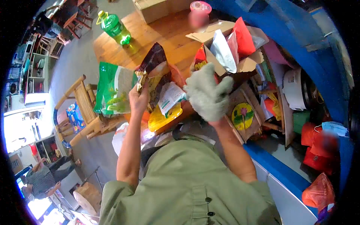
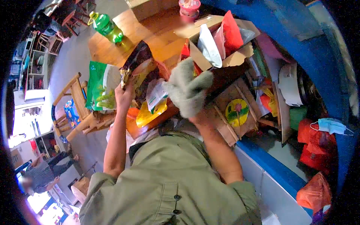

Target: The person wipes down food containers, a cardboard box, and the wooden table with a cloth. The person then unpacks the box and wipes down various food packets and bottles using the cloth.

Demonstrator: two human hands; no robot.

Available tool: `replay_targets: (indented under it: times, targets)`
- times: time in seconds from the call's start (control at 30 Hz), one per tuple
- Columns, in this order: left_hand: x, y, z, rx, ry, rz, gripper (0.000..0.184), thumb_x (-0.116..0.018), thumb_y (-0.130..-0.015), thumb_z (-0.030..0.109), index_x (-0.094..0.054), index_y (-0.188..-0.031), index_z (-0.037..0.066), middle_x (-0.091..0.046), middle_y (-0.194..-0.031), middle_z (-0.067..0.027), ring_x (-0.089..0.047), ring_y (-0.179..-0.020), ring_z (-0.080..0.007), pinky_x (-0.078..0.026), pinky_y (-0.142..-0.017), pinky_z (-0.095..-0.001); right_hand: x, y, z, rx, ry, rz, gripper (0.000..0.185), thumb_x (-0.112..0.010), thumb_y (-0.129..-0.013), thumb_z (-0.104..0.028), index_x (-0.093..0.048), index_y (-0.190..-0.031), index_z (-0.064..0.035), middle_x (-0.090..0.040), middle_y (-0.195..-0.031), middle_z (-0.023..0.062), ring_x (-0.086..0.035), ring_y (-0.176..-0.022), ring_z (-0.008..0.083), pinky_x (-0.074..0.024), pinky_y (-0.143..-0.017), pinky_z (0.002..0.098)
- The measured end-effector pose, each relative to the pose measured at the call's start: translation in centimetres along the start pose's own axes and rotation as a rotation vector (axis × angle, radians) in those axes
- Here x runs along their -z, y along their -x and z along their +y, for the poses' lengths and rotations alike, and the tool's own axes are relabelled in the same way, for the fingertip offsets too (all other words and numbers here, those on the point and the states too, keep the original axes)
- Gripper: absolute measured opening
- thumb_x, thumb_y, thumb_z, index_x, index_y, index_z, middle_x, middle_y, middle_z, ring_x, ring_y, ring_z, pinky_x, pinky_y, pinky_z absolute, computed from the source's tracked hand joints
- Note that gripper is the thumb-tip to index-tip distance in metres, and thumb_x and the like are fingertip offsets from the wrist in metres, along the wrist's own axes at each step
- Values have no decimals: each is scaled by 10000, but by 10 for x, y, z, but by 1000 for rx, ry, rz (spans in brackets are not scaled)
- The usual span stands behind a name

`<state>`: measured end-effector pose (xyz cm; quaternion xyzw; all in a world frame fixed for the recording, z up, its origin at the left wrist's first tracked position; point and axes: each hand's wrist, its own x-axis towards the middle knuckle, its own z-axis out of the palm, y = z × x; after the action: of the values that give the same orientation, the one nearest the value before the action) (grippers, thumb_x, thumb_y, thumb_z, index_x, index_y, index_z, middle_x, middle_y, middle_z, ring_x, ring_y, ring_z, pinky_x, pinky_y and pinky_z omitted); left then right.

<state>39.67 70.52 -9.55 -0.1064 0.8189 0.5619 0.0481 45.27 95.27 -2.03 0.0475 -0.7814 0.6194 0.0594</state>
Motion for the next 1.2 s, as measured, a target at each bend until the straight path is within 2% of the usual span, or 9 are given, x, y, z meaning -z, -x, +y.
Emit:
replay_targets:
  times: [0.1,0.13,0.23,0.27,0.47,0.53,0.6,0.9,1.2]
  targets:
    - [-8,37,76,-205,81,24,272,-537,-912,60,-572,-1177,11,-649,-1000,-76,-563,-924,-109,-467,-799,-274,-40,-10,-34,46,373,-35,312,-549,-858,-82,-477,-1157,-35,-481,-952,39,-497,-862,151,-463,-712,273]
    - [-18,51,92,-368,10,139,316,-539,-886,15,-557,-1202,16,-634,-1057,-77,-556,-944,-107,-458,-831,-273,-55,-9,-37,206,321,28,405,-561,-862,-126,-420,-1231,-36,-414,-1116,71,-424,-1018,175,-372,-849,308]
    - [-18,78,136,-202,400,-71,351,-507,-846,-46,-552,-1191,-7,-628,-1093,-99,-569,-977,-147,-448,-865,-293,-65,-23,-48,548,205,154,604,-584,-871,-214,-307,-1379,-39,-279,-1445,136,-280,-1330,223,-190,-1123,376]
    - [-17,79,141,-289,277,-124,322,-541,-843,-21,-558,-1165,-17,-626,-1045,-67,-550,-955,-131,-439,-860,-281,-54,-43,-59,256,257,14,606,-583,-864,-224,-318,-1374,-34,-277,-1449,142,-266,-1341,241,-183,-1128,370]
    - [-23,95,144,-543,-25,-43,262,-533,-840,-11,-601,-1092,18,-636,-952,-31,-564,-833,-123,-462,-772,-278,-17,-135,39,-89,-256,-105,444,-477,-926,-317,-468,-1269,-35,-522,-1215,99,-499,-1105,213,-392,-964,330]
    - [-9,96,150,-97,211,-82,175,-558,-909,58,-609,-1071,18,-617,-952,-16,-527,-861,-80,-429,-765,-249,9,-121,6,-367,-666,-191,355,-453,-955,-269,-492,-1235,-53,-582,-1105,51,-559,-960,168,-450,-869,297]
    - [3,80,137,-152,450,-18,217,-576,-913,105,-601,-1113,25,-631,-1021,-29,-587,-882,-123,-482,-795,-290,18,-113,8,-463,-798,-230,353,-454,-955,-270,-495,-1231,-53,-582,-1103,51,-560,-958,168,-451,-866,298]
    - [14,61,143,106,900,0,300,-585,-893,84,-548,-1187,37,-630,-1103,-91,-631,-955,-201,-529,-833,-333,37,-58,9,-422,-874,-227,344,-459,-955,-275,-504,-1215,-53,-585,-1095,49,-563,-949,164,-456,-851,302]
    - [2,62,166,34,812,241,338,-584,-906,187,-511,-1213,67,-591,-1133,-90,-596,-999,-190,-510,-814,-320,6,-36,3,-56,-296,33,336,-463,-956,-280,-513,-1198,-53,-589,-1087,47,-567,-940,161,-461,-836,306]
